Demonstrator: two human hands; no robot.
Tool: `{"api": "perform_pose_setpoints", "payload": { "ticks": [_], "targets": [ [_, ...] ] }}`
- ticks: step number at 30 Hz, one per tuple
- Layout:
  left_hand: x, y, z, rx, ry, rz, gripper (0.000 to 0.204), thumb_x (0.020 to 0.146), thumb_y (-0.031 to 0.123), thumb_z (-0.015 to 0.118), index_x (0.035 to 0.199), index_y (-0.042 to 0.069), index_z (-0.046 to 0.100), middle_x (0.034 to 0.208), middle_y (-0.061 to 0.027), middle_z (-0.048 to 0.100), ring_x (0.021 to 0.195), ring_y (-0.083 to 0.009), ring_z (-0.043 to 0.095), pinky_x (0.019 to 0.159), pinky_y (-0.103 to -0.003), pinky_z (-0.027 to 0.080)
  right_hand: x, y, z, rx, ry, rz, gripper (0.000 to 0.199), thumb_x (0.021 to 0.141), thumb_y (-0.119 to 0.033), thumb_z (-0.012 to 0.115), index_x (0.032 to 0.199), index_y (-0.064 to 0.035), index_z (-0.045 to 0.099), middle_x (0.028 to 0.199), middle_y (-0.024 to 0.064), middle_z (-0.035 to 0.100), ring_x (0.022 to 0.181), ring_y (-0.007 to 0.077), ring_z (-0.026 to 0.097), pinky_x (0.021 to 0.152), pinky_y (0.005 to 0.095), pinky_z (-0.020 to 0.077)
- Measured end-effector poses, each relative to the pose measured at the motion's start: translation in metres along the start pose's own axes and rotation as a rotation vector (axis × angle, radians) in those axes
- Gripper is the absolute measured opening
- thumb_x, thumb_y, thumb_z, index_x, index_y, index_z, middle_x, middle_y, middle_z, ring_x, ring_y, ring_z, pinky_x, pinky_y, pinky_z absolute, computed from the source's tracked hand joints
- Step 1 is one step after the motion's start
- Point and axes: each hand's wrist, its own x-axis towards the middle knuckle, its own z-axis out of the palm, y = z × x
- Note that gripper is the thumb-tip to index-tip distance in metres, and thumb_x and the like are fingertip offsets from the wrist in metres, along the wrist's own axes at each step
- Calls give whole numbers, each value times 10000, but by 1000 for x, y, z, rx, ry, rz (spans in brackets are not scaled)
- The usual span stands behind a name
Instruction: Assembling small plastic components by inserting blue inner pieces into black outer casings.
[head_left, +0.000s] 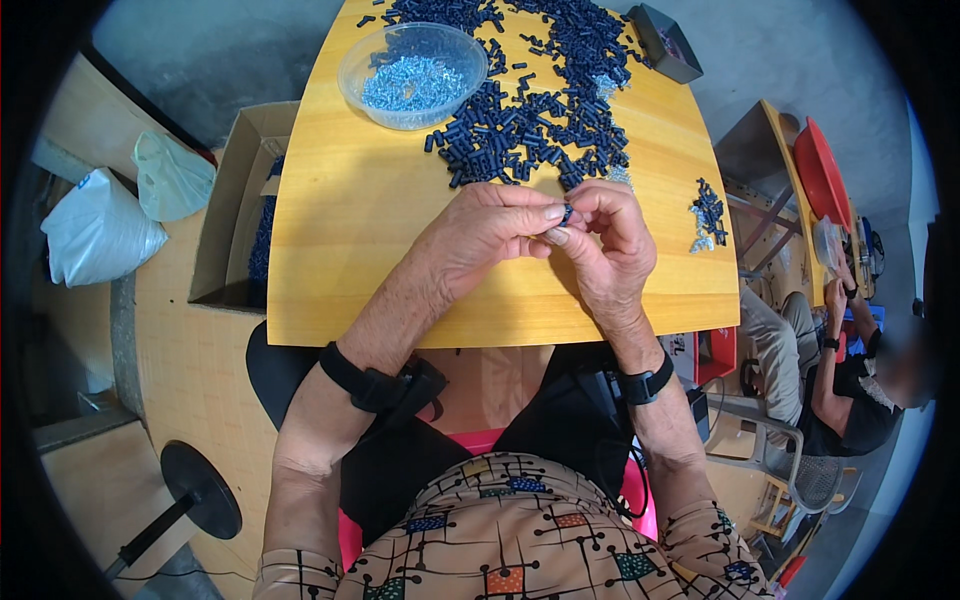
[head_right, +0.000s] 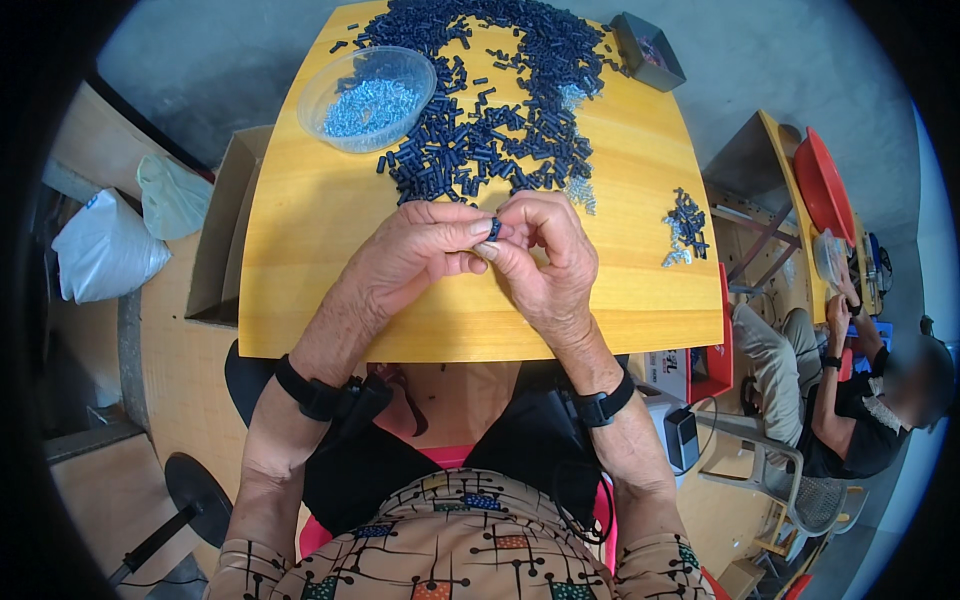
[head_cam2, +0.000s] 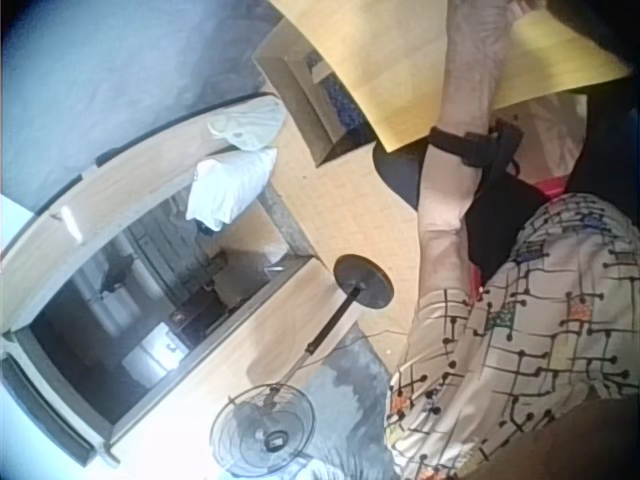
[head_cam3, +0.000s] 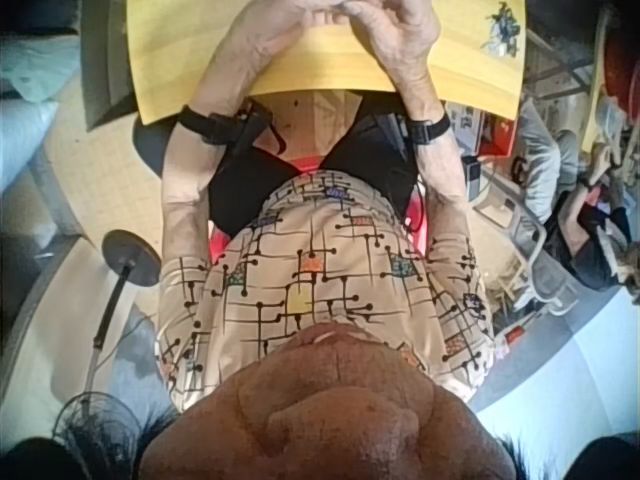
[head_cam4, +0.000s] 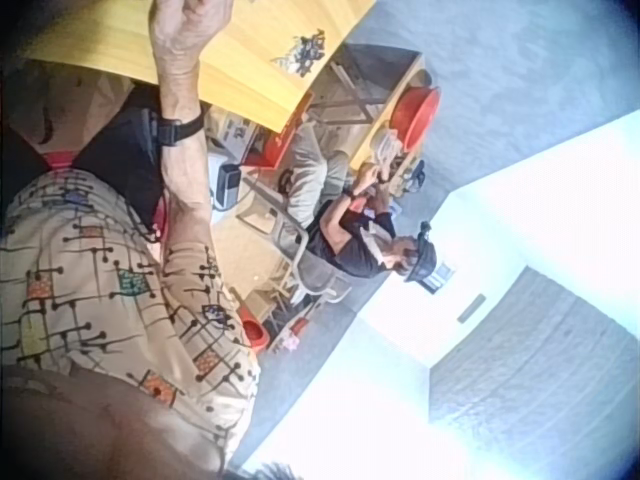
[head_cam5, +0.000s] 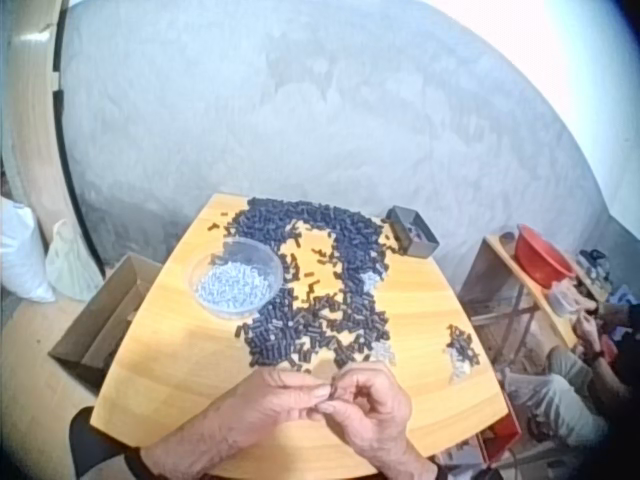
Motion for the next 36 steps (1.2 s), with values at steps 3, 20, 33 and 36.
{"api": "perform_pose_setpoints", "payload": {
  "ticks": [3,20,33,36],
  "targets": [
    [-1,1,1,15,2,4,205,866,132,586,990,-20,645,952,-80,637,861,-125,578,751,-258,457,0,1,0,21,-8,1,259,707,-45,746,884,-26,559,885,39,550,654,66,490,580,198,428],
    [3,0,0,-215,8,-39,171,871,156,583,909,-3,632,885,-72,618,815,-139,571,750,-266,457,-1,-4,-1,118,-61,80,308,713,-74,739,963,-2,575,873,29,534,649,60,484,601,196,417],
    [1,-4,-1,-108,-14,4,202,867,197,616,918,8,666,850,-37,637,744,-86,547,717,-220,455,-1,-3,-2,69,-49,38,249,734,-19,701,948,-2,577,853,29,537,663,64,488,607,199,424],
    [-1,-1,4,-28,3,13,213,871,209,613,922,10,672,858,-39,635,748,-82,543,710,-213,458,-1,-3,-2,84,-29,43,242,724,-15,711,925,-11,577,850,31,541,661,64,488,601,198,427]
  ]
}}
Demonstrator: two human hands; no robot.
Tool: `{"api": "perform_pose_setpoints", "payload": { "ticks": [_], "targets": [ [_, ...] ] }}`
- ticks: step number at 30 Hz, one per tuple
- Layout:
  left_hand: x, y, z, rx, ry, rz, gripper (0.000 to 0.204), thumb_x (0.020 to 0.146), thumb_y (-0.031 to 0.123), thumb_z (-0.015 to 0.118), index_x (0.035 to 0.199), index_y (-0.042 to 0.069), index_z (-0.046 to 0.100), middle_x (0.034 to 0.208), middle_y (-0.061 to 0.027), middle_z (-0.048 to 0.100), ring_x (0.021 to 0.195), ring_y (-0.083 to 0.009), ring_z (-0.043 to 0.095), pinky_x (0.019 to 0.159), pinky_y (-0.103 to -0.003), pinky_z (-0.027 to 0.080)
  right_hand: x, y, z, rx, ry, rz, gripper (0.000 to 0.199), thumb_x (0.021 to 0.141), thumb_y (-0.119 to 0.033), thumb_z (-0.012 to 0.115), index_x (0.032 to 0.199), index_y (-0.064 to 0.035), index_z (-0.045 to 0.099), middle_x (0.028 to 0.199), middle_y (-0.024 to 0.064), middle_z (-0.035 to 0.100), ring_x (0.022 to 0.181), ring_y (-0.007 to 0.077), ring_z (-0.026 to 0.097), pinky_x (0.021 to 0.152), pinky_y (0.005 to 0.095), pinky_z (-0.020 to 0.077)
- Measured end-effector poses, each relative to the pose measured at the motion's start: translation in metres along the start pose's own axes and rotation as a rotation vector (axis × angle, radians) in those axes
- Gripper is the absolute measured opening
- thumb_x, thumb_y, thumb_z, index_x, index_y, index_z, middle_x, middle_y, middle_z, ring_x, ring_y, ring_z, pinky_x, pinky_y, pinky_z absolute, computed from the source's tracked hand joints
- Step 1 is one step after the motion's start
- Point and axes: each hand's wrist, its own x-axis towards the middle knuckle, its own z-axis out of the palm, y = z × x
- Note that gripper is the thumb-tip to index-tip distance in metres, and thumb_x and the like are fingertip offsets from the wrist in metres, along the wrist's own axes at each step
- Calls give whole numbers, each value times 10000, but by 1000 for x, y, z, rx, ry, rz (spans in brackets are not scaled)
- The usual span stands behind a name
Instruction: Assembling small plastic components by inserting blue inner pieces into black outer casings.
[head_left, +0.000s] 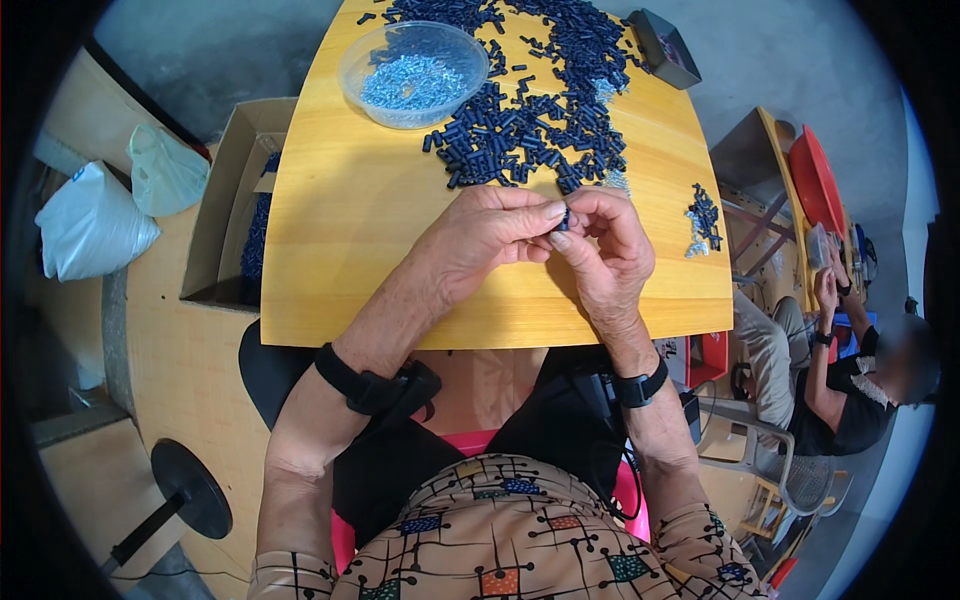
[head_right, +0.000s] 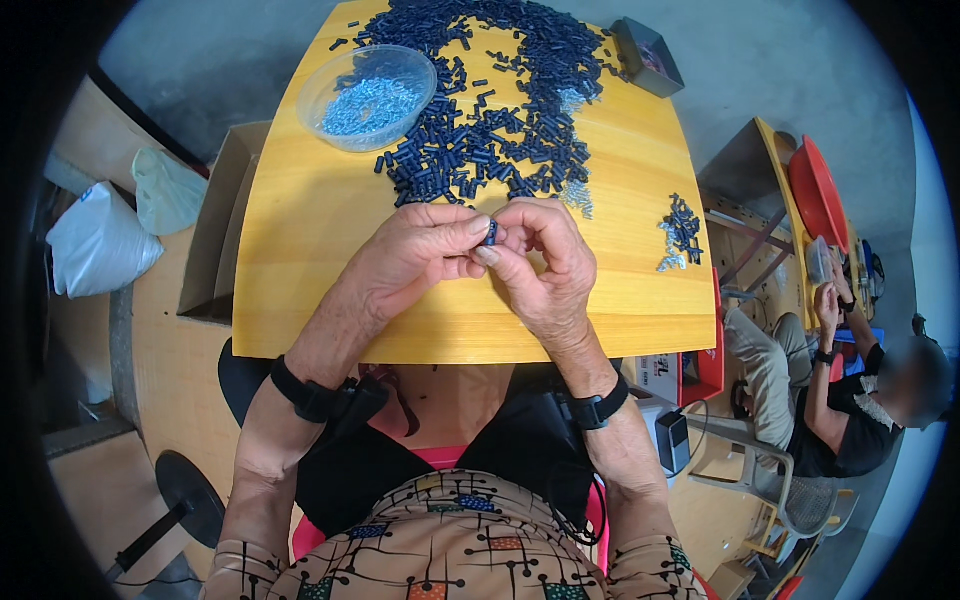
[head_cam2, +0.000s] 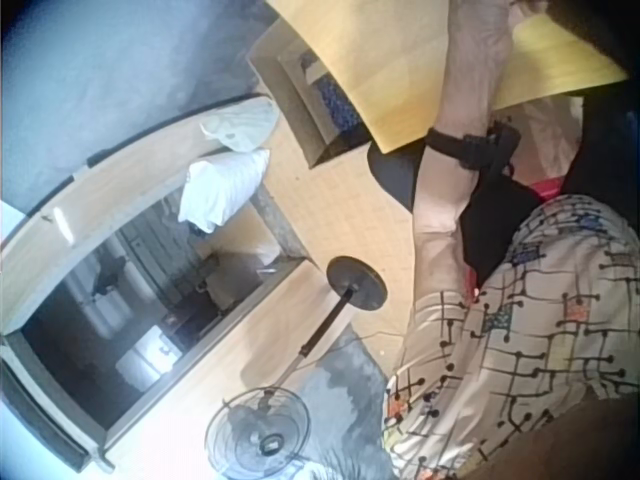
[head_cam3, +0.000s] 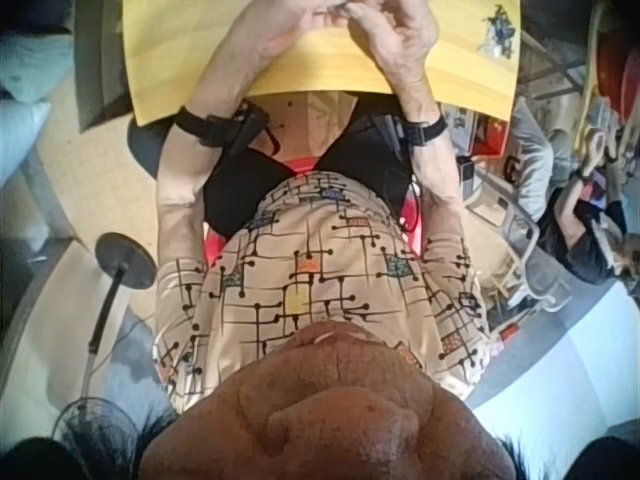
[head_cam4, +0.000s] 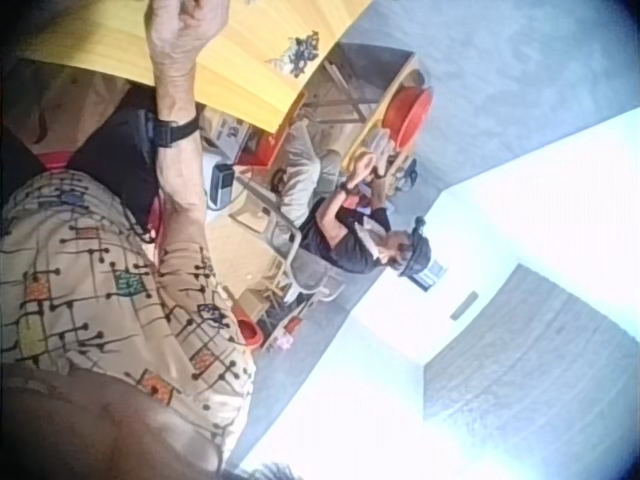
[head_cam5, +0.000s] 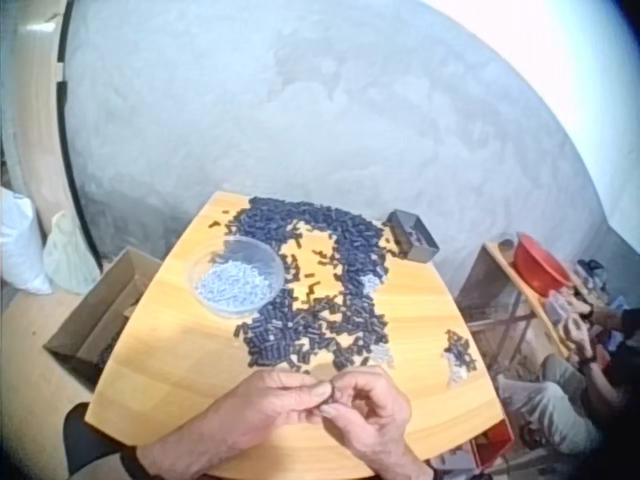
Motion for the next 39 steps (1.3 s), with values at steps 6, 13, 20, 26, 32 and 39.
{"api": "perform_pose_setpoints", "payload": {
  "ticks": [6,13,20,26,32,39],
  "targets": [
    [0,1,2,69,9,10,249,882,227,598,960,1,667,880,-47,639,768,-81,547,730,-215,466,0,0,0,-35,37,-25,260,702,-1,727,907,-21,570,863,40,555,654,61,492,581,193,424],
    [0,0,2,113,14,29,222,881,170,587,996,-7,654,924,-66,642,825,-110,570,761,-246,468,0,2,-2,-40,41,-43,261,707,-1,726,906,-19,559,877,46,560,648,59,494,574,190,426],
    [-6,10,11,404,76,157,191,849,111,609,979,-21,657,863,-74,662,797,-122,602,761,-243,478,-1,4,-3,-8,27,-32,272,718,0,723,926,-19,548,921,50,553,657,51,486,583,187,428],
    [-5,5,14,735,187,421,142,796,80,659,907,-7,673,810,-72,674,764,-110,620,691,-220,491,0,3,-4,-8,24,-34,263,727,16,707,932,-15,547,922,47,548,661,47,476,592,182,426],
    [-5,3,18,861,200,640,110,801,74,603,863,14,670,768,-90,673,690,-155,634,637,-256,495,0,0,-4,29,16,-13,269,730,54,671,956,-10,539,931,53,544,669,50,477,612,185,429],
    [0,-3,14,952,162,802,103,778,8,627,876,-6,656,745,-80,633,651,-137,580,586,-250,457,-2,-3,-5,43,22,15,284,726,80,644,976,-4,538,957,64,546,740,73,519,688,209,451]
  ]
}}
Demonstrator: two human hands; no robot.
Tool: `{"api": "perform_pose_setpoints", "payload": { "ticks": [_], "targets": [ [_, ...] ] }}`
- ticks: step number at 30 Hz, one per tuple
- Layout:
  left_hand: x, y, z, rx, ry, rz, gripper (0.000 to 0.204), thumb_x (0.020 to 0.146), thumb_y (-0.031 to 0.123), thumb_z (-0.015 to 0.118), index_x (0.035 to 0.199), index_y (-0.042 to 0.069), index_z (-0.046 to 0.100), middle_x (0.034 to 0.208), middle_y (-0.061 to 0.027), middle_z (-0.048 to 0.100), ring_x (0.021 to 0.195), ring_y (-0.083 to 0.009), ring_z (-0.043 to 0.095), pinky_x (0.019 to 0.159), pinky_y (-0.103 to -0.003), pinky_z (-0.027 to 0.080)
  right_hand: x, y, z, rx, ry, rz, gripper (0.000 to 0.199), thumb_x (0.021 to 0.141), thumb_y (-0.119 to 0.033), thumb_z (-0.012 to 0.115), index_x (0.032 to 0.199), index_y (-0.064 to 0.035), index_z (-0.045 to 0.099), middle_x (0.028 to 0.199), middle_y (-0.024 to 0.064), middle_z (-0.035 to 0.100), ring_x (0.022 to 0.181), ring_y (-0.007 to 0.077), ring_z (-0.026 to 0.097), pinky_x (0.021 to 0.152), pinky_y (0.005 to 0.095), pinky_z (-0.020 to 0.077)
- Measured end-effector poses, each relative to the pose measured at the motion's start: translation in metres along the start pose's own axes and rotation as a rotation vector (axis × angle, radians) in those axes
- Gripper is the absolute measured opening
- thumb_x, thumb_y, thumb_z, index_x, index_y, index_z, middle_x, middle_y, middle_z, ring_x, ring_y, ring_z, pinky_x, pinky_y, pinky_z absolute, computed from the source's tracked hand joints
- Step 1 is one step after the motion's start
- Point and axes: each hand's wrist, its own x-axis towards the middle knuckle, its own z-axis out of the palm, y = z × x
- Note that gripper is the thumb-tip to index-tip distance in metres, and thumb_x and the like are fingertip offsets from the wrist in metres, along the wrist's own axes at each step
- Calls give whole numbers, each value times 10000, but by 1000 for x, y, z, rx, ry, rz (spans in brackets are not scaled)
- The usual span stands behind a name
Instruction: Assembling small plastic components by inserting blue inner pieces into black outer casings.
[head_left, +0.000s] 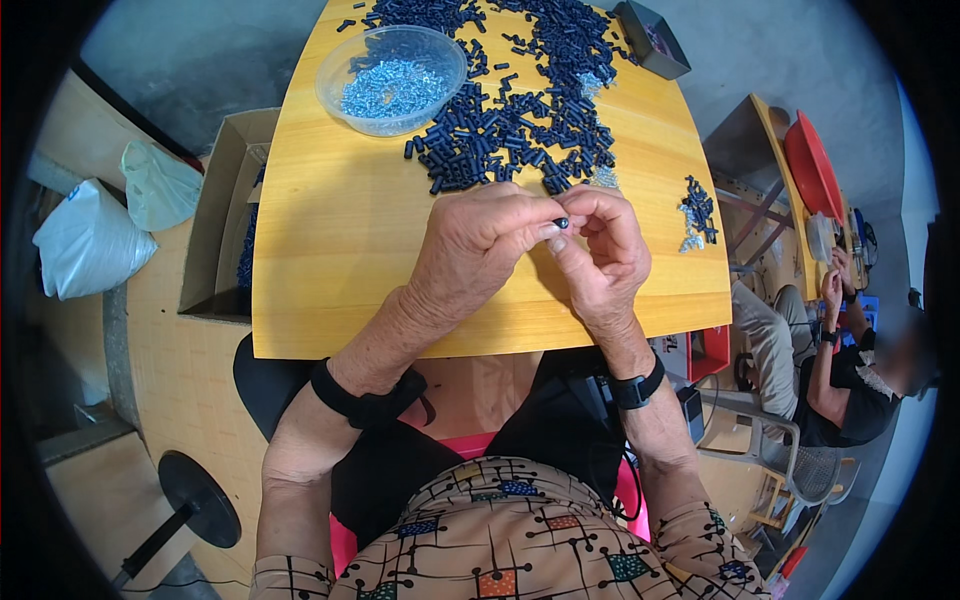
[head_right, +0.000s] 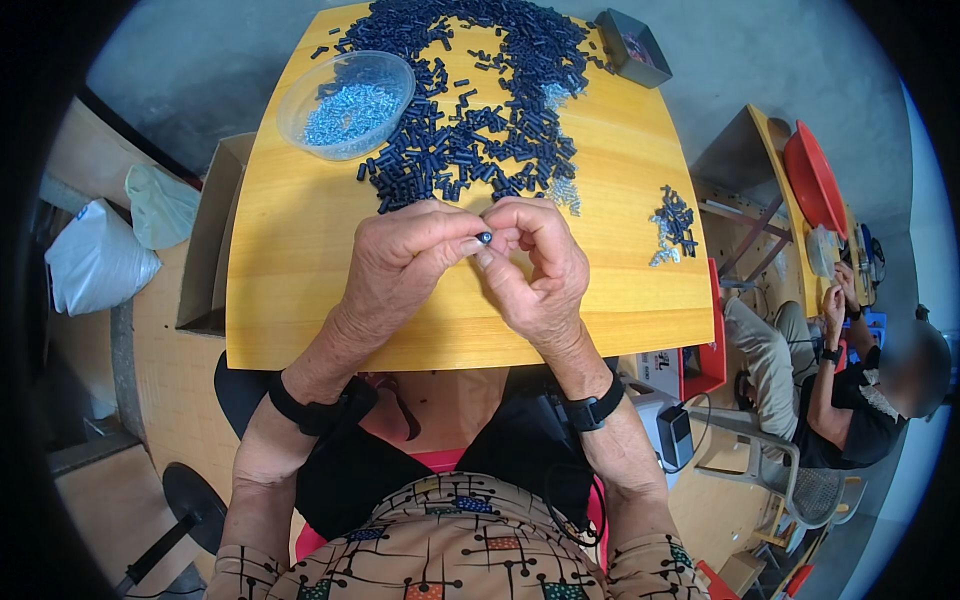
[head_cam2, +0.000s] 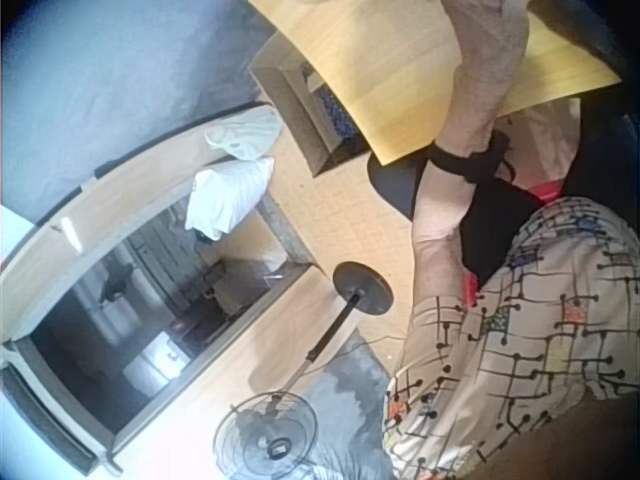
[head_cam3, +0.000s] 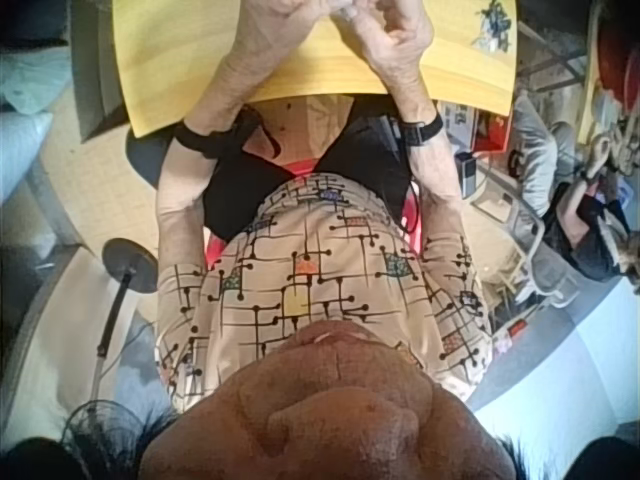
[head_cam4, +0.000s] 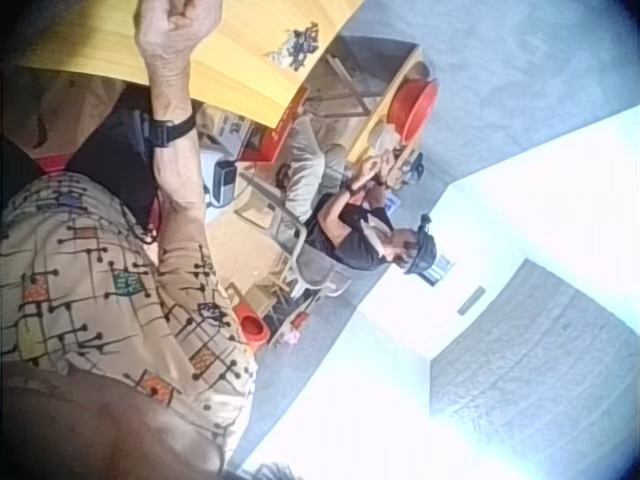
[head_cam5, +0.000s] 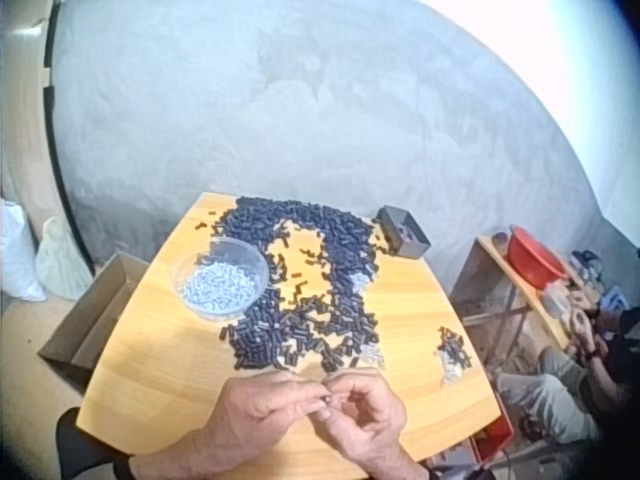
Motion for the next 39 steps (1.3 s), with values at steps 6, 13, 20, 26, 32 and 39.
{"api": "perform_pose_setpoints", "payload": {
  "ticks": [6,13,20,26,32,39],
  "targets": [
    [0,0,-2,85,8,56,114,764,3,636,876,-3,658,759,-88,634,670,-165,588,592,-256,459,-2,-1,-2,40,-18,47,297,740,103,610,1016,13,552,1010,80,563,812,98,551,749,226,469],
    [0,0,-3,259,16,115,137,736,34,649,873,25,656,759,-68,614,692,-199,587,598,-286,470,-2,-7,-2,162,-4,146,235,786,105,560,1016,59,577,996,109,585,825,132,599,734,240,499],
    [1,4,-6,327,-21,87,162,741,18,642,902,20,662,786,-85,619,738,-213,597,644,-291,474,-1,-6,-1,185,-12,164,197,822,107,529,1008,69,581,988,121,590,816,140,609,731,238,509],
    [1,3,-6,328,7,97,159,724,16,654,883,28,656,783,-88,617,732,-221,601,639,-298,478,0,-2,-2,195,-34,164,203,837,95,527,1033,69,572,974,112,593,818,138,612,727,235,514],
    [1,1,-5,337,62,141,182,690,3,676,866,39,650,778,-80,619,725,-224,602,627,-303,483,-2,-4,-1,228,-28,209,222,852,85,517,1070,68,553,932,95,621,800,130,620,732,235,510],
    [2,4,-4,364,107,182,221,657,82,699,870,65,645,734,-51,583,695,-226,571,605,-321,482,0,-5,0,230,-11,252,248,869,41,533,1116,63,534,934,102,627,798,130,622,729,230,507]
  ]
}}
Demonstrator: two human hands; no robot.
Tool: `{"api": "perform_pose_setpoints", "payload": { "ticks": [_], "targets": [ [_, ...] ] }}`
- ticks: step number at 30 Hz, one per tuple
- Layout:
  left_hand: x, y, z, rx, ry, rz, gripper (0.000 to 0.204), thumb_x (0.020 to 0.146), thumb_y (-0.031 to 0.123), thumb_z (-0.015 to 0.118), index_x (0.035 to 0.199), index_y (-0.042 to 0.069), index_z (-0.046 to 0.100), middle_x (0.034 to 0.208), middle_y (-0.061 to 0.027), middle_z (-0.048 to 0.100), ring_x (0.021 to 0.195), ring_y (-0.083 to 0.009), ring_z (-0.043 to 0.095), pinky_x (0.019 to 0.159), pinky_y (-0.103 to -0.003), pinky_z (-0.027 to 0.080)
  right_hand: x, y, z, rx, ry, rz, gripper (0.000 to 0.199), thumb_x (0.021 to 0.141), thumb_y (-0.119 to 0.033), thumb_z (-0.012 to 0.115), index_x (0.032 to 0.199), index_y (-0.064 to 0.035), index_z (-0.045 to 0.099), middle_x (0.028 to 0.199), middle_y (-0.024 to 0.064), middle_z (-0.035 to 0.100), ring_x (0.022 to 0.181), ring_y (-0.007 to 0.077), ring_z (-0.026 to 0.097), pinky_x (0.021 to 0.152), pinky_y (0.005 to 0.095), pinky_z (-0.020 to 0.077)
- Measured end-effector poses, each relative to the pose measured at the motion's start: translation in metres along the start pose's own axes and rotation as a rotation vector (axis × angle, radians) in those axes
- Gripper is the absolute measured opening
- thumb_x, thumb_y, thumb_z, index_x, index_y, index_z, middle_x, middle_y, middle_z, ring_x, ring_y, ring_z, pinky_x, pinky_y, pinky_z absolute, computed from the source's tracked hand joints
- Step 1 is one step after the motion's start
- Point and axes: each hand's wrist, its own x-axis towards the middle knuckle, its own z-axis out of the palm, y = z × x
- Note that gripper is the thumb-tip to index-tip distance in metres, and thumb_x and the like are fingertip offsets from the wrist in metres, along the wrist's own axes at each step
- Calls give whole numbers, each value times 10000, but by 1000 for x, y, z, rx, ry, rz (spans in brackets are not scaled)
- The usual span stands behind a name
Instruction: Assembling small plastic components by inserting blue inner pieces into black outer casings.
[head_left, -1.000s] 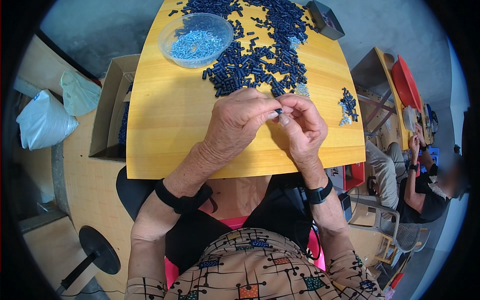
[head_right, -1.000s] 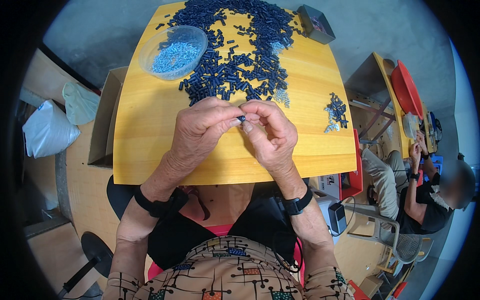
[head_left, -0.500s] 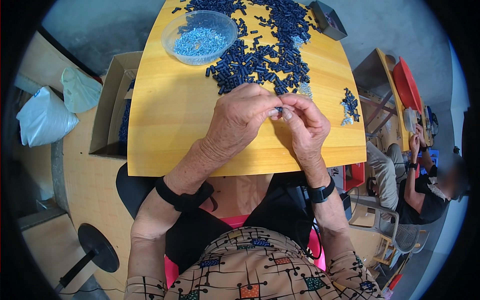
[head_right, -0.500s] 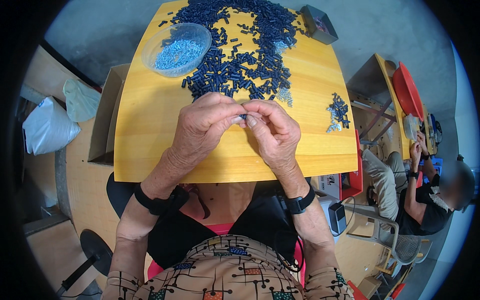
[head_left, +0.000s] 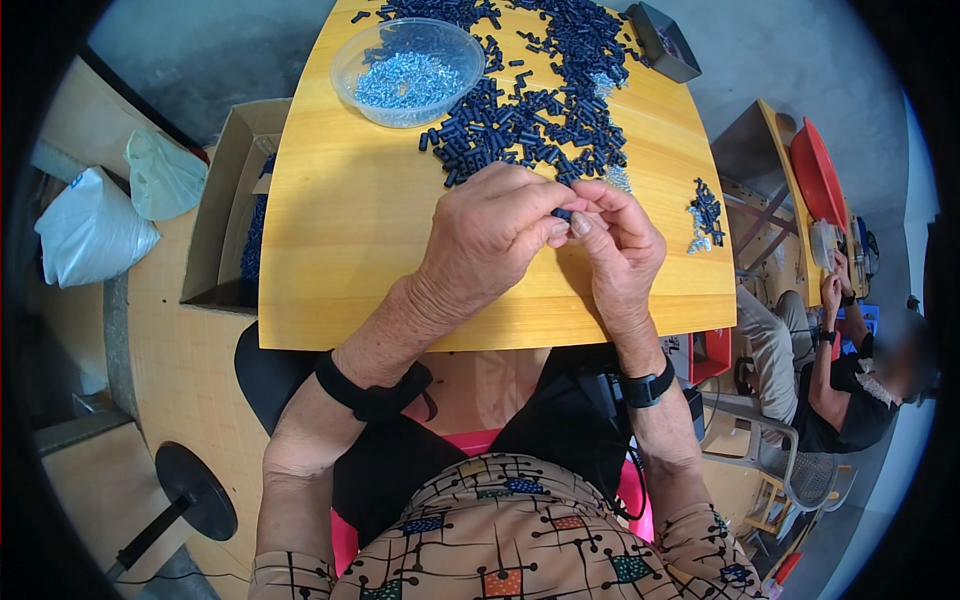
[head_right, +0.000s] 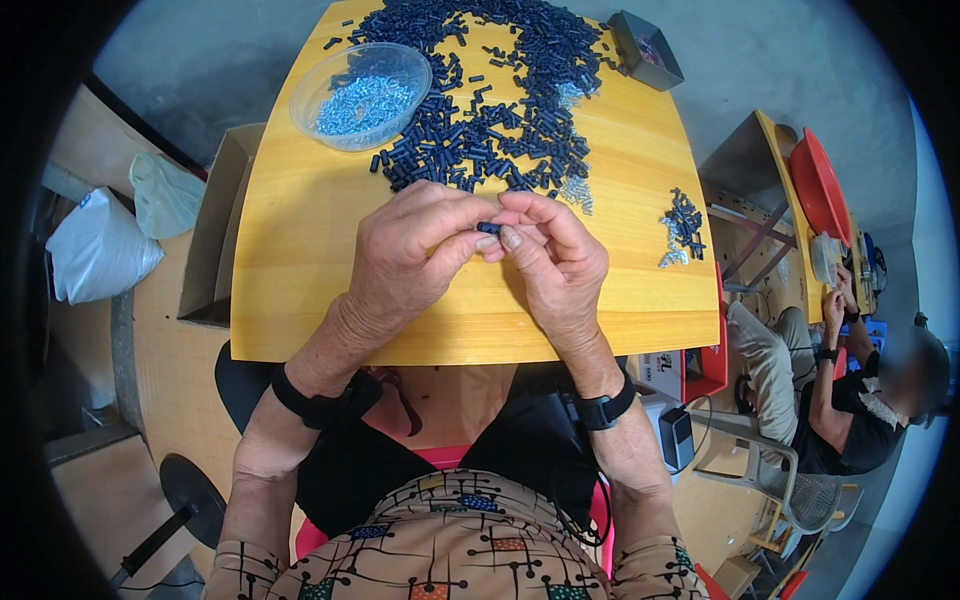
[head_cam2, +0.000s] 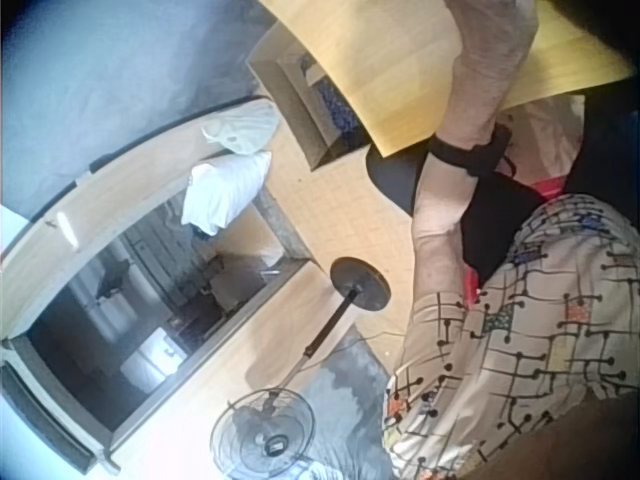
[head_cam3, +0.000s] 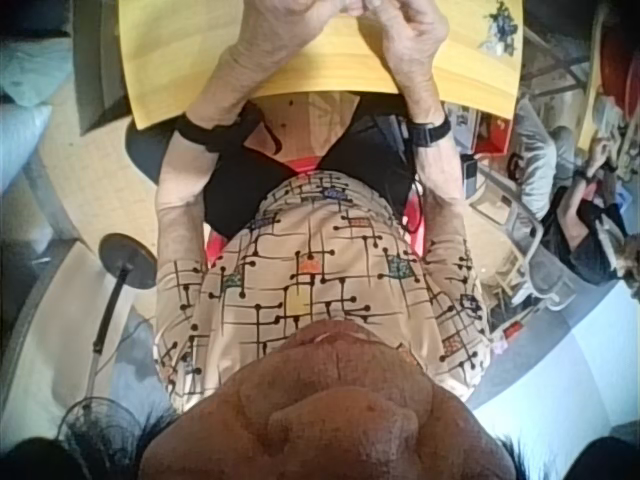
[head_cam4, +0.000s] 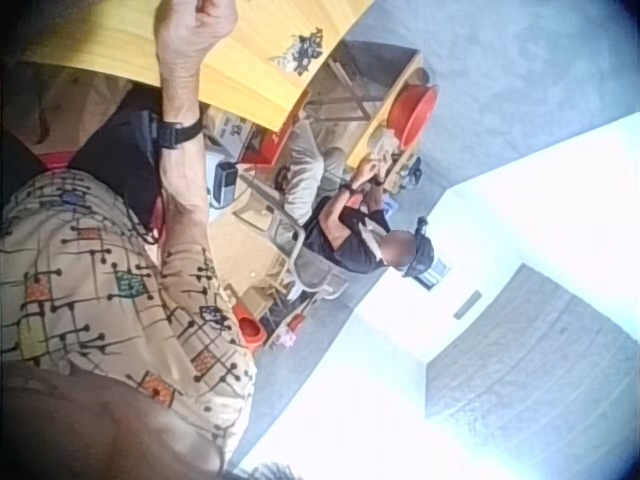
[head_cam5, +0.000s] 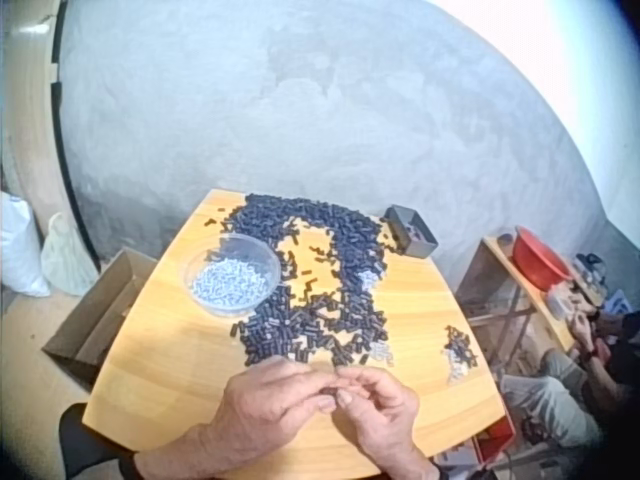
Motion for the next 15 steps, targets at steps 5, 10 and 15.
{"api": "perform_pose_setpoints", "payload": {
  "ticks": [5,10,15],
  "targets": [
    [1,4,-1,8,21,80,203,661,52,708,857,57,657,745,-46,608,655,-201,563,591,-291,466,2,4,-3,131,-79,64,315,880,-25,558,1178,56,495,923,107,625,740,135,616,681,235,512],
    [2,3,-2,12,24,124,180,662,67,711,835,55,662,732,-40,607,658,-193,561,586,-287,461,5,3,-4,296,-85,127,337,883,-33,556,1199,55,478,893,105,619,710,140,604,641,247,512],
    [2,3,-1,-47,-11,37,161,667,56,703,823,43,661,729,-44,614,669,-187,567,595,-284,465,5,1,-4,346,-88,118,335,884,-23,549,1203,50,476,880,109,618,711,139,600,633,249,510]
  ]
}}
